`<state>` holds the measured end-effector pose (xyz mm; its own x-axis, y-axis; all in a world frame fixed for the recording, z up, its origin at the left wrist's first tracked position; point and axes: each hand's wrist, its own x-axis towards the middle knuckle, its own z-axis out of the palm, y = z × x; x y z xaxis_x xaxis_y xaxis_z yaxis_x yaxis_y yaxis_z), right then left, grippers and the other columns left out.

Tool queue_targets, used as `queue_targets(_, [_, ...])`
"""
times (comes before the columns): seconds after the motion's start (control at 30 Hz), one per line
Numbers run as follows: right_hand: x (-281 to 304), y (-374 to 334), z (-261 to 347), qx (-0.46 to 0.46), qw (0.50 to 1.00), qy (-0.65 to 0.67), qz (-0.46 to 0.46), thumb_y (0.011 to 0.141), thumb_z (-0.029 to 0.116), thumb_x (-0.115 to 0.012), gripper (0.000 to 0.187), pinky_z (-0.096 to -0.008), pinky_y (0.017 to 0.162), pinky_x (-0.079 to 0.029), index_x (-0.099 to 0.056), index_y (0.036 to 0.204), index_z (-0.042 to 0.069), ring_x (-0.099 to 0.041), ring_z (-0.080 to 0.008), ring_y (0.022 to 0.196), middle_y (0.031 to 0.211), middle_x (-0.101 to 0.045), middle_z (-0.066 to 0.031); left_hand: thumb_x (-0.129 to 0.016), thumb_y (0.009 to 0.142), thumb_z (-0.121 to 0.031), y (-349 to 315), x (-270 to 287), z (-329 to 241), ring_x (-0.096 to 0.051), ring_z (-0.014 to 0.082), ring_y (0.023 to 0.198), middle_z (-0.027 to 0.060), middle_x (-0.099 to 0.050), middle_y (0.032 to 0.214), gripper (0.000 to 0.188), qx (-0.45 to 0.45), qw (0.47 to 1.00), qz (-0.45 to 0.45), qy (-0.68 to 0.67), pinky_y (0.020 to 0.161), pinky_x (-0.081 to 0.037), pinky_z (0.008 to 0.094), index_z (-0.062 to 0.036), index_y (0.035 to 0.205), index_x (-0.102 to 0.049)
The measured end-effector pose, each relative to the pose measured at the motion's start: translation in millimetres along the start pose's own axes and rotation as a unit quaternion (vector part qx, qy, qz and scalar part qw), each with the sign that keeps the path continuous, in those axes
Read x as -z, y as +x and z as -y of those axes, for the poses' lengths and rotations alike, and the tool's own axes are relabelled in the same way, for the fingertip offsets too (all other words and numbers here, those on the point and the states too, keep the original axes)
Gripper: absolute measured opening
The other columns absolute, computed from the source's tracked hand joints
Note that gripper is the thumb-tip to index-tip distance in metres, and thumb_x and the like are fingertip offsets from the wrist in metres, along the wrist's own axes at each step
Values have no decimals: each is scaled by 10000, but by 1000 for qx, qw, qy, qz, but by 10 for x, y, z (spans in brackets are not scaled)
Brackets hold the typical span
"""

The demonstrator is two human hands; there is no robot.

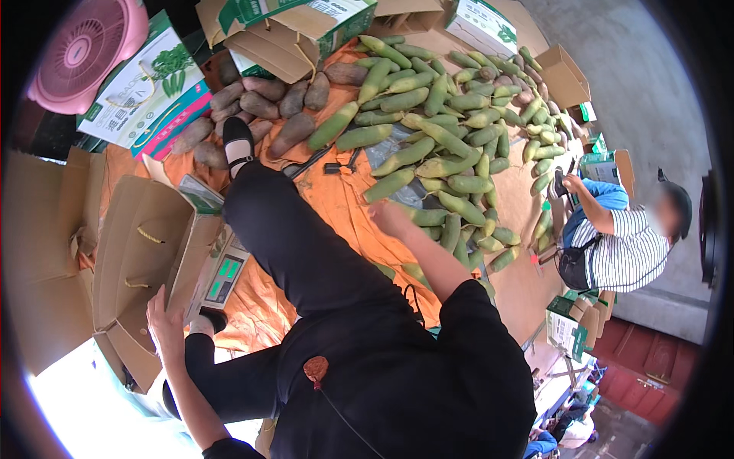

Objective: The person is sitting on the floor, weighing green produce on a scale and packing it into boxes.

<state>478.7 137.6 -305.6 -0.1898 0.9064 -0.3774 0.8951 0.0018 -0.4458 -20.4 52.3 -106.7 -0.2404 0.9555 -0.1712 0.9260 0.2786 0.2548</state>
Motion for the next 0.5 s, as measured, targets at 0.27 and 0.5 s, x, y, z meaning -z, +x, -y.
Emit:
queue_targets(0.27, [-975, -817, -1302, -140, 983, -10, 117, 738, 184, -595, 164, -380, 699, -495, -664, 837, 73, -629, -293, 778, 821, -650, -154, -646, 678, -33, 63, -295, -56, -478, 327, 1112, 139, -529, 1161, 633, 46, 996, -51, 61, 945, -370, 427, -91, 1282, -463])
queue_targets(0.5, [-240, -1140, -1601, -432, 883, 107, -152, 685, 206, -688, 328, -375, 823, -477, -632, 966, 48, -619, -293, 929, 920, -649, -166, -579, 741, -82, 53, -427, 214, -566, 333, 946, 142, -595, 997, 399, 82, 989, -80, 92, 811, -448, 418, -81, 1140, -568])
